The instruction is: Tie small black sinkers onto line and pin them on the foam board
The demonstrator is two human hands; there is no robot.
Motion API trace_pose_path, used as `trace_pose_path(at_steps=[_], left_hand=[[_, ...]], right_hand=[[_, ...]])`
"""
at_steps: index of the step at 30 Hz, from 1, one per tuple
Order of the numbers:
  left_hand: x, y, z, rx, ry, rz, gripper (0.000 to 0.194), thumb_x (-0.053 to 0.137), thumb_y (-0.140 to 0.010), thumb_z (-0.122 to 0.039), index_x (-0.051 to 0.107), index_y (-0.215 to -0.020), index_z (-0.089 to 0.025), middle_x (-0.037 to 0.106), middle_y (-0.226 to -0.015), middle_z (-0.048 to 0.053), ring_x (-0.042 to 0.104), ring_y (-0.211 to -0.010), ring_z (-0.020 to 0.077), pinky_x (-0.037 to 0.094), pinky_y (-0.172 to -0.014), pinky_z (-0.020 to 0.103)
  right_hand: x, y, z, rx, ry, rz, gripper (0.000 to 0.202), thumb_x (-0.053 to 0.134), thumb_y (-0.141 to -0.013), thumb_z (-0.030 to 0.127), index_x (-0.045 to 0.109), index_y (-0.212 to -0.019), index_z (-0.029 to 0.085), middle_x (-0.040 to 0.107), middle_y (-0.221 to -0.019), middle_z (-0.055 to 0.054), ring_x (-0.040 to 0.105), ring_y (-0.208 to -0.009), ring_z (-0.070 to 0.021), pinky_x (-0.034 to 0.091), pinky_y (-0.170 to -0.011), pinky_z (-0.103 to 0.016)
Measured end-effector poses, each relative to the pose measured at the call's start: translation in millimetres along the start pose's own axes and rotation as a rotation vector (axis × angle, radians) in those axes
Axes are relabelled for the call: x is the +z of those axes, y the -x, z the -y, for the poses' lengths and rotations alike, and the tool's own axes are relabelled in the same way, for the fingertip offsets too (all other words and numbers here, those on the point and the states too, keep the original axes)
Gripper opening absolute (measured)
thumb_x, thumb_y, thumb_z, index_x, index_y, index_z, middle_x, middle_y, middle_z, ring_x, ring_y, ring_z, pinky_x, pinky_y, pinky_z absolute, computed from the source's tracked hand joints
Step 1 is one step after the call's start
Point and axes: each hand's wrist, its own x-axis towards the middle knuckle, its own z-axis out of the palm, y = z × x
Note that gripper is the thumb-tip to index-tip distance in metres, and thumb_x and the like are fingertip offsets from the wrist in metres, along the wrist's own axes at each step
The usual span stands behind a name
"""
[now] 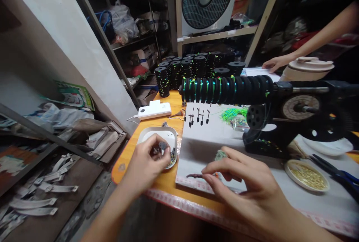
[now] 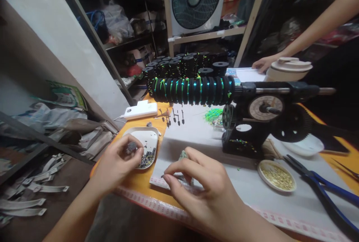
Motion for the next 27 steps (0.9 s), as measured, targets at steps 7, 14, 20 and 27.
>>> trace_pose_path(at_steps=[7,14,20,27], left_hand=[[62.4,38,-42,-0.296,1.315,-0.139,0.017,0.077,-0.077,-0.024,0.062,-0.072,-0.017,0.063,-0.075,-0.001,0.058,-0.069,0.01,0.047,-0.067,0.02],[79.8,40,-63,-0.429,1.535,-0.267,0.019,0.085,-0.066,-0.022,0.067,-0.068,-0.018,0.06,-0.068,-0.002,0.055,-0.064,0.0097,0.048,-0.064,0.021],[81.7,41,-62,-0.426,1.495,-0.305,0.019,0.086,-0.065,-0.022,0.067,-0.068,-0.018,0.061,-0.07,-0.003,0.056,-0.064,0.0088,0.05,-0.068,0.021],[83.3,43,-62,-0.412,1.424,-0.349,0.02,0.086,-0.066,-0.024,0.066,-0.068,-0.019,0.06,-0.071,-0.002,0.057,-0.067,0.0116,0.052,-0.07,0.024]], right_hand=[[3,3,1,0.033,-0.15,-0.047,0.017,0.056,-0.085,0.004,0.056,-0.08,0.02,0.06,-0.069,-0.001,0.054,-0.066,-0.0138,0.043,-0.056,-0.025],[5,5,-1,0.054,-0.205,-0.012,0.014,0.058,-0.085,0.006,0.055,-0.08,0.019,0.062,-0.078,-0.003,0.057,-0.07,-0.0136,0.046,-0.06,-0.026],[4,5,-3,0.061,-0.208,-0.019,0.015,0.06,-0.084,0.004,0.056,-0.081,0.018,0.062,-0.081,-0.003,0.057,-0.071,-0.012,0.045,-0.061,-0.024],[4,4,-1,0.061,-0.183,-0.029,0.014,0.058,-0.084,0.005,0.055,-0.079,0.018,0.062,-0.079,-0.002,0.056,-0.068,-0.0117,0.044,-0.058,-0.024]])
